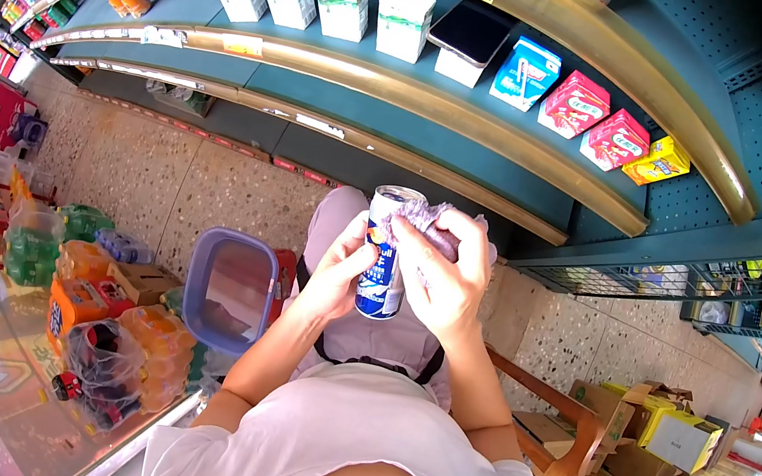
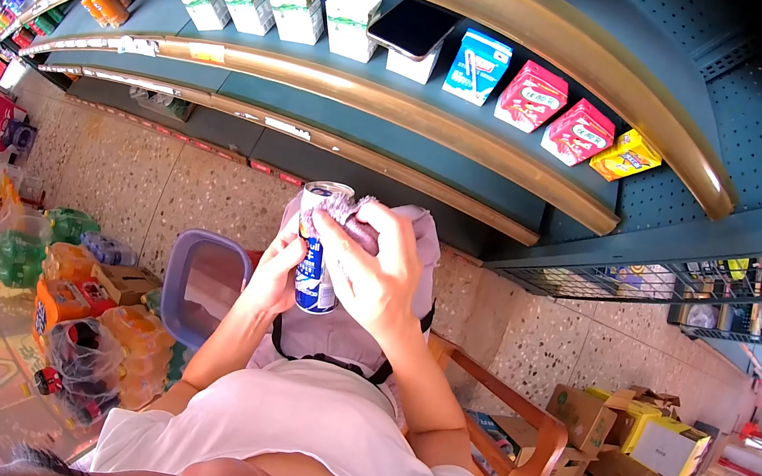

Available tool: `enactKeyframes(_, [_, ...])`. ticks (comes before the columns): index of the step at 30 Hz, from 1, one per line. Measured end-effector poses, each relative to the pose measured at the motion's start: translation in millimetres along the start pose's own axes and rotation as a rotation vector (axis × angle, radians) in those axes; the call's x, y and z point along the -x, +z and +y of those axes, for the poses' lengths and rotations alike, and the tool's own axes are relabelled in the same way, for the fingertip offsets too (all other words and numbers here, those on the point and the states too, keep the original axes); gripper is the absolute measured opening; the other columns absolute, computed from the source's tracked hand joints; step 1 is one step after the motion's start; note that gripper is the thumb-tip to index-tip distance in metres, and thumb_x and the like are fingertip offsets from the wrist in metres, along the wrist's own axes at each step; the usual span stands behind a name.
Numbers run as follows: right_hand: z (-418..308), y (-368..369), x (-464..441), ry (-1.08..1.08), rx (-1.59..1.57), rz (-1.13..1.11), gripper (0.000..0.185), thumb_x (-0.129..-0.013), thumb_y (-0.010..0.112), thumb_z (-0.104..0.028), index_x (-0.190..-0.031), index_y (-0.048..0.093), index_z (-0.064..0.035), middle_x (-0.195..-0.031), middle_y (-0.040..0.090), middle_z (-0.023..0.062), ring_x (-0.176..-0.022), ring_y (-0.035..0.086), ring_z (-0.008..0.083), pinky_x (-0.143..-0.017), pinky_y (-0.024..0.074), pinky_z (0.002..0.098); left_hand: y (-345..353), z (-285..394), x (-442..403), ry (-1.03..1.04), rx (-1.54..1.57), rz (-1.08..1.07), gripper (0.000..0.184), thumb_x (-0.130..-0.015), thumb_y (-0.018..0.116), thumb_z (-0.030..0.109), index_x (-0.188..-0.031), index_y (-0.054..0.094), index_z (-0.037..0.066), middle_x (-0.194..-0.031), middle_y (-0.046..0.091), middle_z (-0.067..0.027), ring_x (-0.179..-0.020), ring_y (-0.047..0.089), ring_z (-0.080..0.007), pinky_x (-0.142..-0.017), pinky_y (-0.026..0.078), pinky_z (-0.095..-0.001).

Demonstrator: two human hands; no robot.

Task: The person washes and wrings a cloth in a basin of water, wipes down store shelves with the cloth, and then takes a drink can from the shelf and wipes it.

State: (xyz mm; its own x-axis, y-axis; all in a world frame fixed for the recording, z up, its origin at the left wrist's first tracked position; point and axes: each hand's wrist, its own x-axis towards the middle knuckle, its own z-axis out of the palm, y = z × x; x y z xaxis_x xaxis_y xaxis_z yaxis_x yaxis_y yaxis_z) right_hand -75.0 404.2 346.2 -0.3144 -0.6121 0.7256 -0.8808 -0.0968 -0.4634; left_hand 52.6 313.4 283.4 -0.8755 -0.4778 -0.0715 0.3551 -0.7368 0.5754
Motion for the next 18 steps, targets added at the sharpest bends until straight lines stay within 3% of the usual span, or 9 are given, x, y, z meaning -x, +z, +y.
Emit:
enactKeyframes(6, [2.8,6.5,-2.5,0.044,-0.050,0.044,0.035,-0.071,0.076,-0.004,-0.105,0.075,-0.0104,-0.101,0.057,0.0136,-0.087,0.061,0.0266,-0.072,0.0509,0.0343,-1.4,-0.4,1.1,0.005,0.001,0.032,0.051,-0.092,0.067,0.025,-0.135,0.045,0.010,-0.124,0.060,-0.0035,-0.112,0.059,-0.0136,-0.095,0.049,-0.0316])
enactKeyframes(11, [-3.2,5.9,11.7,0.070,-0.099,-0.049,0.041,-0.069,0.075,-0.004,-0.108,0.075,-0.0118,-0.103,0.058,0.0133,-0.087,0.061,0.0273,-0.073,0.0522,0.0349,-0.5,2.4,-2.1,0.042,0.051,0.050,0.051,-0.095,0.062,0.027,-0.138,0.043,0.009,-0.125,0.060,-0.0063,-0.113,0.060,-0.0166,-0.095,0.050,-0.0338])
enactKeyframes(18, [-13.8,6.5,41.9,0.085,-0.142,-0.120,0.043,-0.066,0.077,-0.001,-0.107,0.076,-0.0147,-0.101,0.056,0.0109,-0.080,0.061,0.0234,-0.068,0.0520,0.0330,-3.1,10.7,-9.0,0.075,0.023,0.027,0.048,-0.098,0.056,0.031,-0.137,0.043,0.006,-0.119,0.063,-0.0174,-0.104,0.066,-0.0243,-0.090,0.055,-0.0386])
